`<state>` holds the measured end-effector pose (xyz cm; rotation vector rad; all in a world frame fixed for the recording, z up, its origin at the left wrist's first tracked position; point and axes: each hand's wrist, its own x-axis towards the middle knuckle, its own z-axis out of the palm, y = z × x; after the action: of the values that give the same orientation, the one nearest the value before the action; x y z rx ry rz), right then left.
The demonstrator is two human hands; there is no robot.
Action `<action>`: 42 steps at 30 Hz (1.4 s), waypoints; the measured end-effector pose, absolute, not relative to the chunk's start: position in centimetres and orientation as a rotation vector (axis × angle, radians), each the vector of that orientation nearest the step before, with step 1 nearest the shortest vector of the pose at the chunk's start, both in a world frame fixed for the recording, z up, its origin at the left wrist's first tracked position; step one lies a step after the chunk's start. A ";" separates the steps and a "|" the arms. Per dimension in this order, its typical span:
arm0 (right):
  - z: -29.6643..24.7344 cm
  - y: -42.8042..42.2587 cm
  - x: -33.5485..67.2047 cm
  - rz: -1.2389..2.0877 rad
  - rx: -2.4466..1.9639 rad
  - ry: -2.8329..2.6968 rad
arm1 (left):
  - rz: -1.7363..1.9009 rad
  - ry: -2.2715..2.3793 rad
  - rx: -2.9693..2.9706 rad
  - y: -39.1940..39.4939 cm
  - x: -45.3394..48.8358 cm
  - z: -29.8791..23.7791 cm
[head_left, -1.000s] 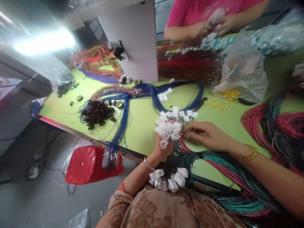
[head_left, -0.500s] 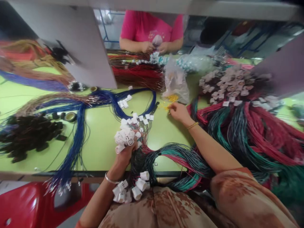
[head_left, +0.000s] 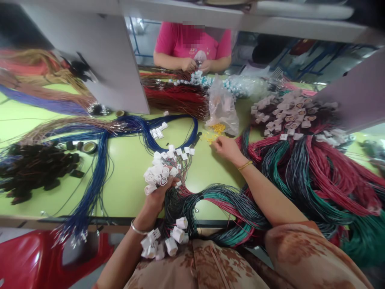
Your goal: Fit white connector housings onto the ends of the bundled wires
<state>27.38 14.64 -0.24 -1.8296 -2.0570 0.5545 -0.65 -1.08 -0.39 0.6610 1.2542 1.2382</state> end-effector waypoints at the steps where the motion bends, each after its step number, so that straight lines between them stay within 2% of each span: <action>1: 0.0 14.3 27.0 0.678 -1.775 -1.979 | 1.241 1.244 0.652 -1.1 -0.6 -0.2; 5: 1.2 12.3 24.5 1.431 -1.340 -1.510 | 1.258 1.225 0.651 -1.1 -0.4 0.4; 8: 2.2 10.4 22.2 1.814 -1.083 -1.304 | 1.256 1.225 0.657 -1.1 -0.4 0.2; 11: 3.0 8.9 20.4 2.022 -0.933 -1.183 | 1.256 1.189 0.672 -1.1 -0.5 -0.2; 16: 3.3 7.6 19.1 2.168 -0.839 -1.051 | 1.247 1.181 0.709 -1.2 -0.6 -0.5; 28: 2.5 6.5 18.1 2.067 -0.840 -1.107 | 1.268 1.167 0.633 -1.4 -0.4 0.7; 36: 3.8 5.2 17.6 1.570 -0.916 -1.635 | 1.283 1.160 0.600 -1.5 -0.4 0.2; 42: 3.6 4.9 17.1 0.967 -0.749 -2.002 | 1.275 1.161 0.610 -1.3 -0.2 0.7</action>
<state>17.05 4.88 3.56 -0.7488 -2.0018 0.9674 -0.24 -1.32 0.70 0.6099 1.1611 1.2749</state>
